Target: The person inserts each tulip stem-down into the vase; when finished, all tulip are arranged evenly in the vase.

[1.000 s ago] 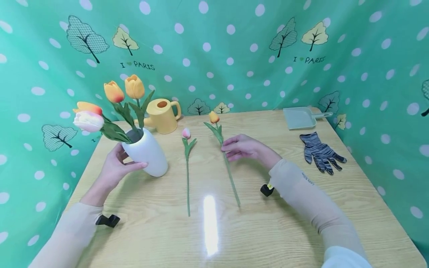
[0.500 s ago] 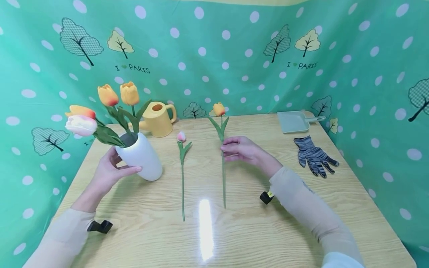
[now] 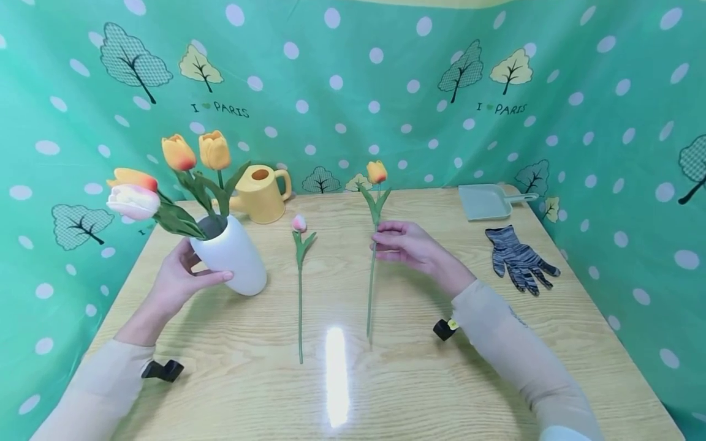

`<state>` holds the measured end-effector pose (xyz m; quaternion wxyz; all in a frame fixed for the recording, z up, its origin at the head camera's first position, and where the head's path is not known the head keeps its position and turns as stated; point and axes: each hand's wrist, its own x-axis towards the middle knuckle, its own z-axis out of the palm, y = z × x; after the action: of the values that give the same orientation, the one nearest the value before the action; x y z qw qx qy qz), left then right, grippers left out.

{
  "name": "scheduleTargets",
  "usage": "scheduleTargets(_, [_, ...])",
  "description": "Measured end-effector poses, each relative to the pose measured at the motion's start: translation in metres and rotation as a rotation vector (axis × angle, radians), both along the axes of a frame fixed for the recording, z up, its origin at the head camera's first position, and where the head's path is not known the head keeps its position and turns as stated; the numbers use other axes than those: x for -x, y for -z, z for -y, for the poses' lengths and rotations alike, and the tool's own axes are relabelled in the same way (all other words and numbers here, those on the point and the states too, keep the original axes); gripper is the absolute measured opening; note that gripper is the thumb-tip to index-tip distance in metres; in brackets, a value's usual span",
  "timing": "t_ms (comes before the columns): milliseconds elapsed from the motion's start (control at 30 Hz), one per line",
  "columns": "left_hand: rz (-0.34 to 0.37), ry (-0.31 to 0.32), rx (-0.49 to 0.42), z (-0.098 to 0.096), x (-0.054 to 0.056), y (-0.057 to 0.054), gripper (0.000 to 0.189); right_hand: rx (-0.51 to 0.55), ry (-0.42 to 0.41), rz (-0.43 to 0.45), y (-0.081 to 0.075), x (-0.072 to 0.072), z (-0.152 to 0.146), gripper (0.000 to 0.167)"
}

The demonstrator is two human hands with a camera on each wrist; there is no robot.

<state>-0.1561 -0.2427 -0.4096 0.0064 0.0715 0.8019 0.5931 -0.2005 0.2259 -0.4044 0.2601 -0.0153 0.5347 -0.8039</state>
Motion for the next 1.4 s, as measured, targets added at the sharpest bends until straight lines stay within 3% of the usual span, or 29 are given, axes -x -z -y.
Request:
scheduleTargets(367, [-0.022, 0.015, 0.005, 0.0, -0.002, -0.001, 0.075, 0.123, 0.048, -0.054, -0.007, -0.004, -0.009, 0.009])
scheduleTargets(767, [-0.008, 0.018, -0.011, -0.002, 0.002, -0.002, 0.076, 0.25, 0.085, -0.071, -0.01, -0.006, -0.017, 0.021])
scheduleTargets(1000, [-0.007, 0.013, 0.008, 0.0, -0.001, -0.003, 0.077, 0.266, 0.074, -0.086, -0.011, -0.007, -0.016, 0.022])
scheduleTargets(1400, [0.011, 0.004, 0.005, 0.002, 0.001, -0.002, 0.078, 0.292, 0.13, -0.118, -0.017, -0.015, -0.015, 0.019])
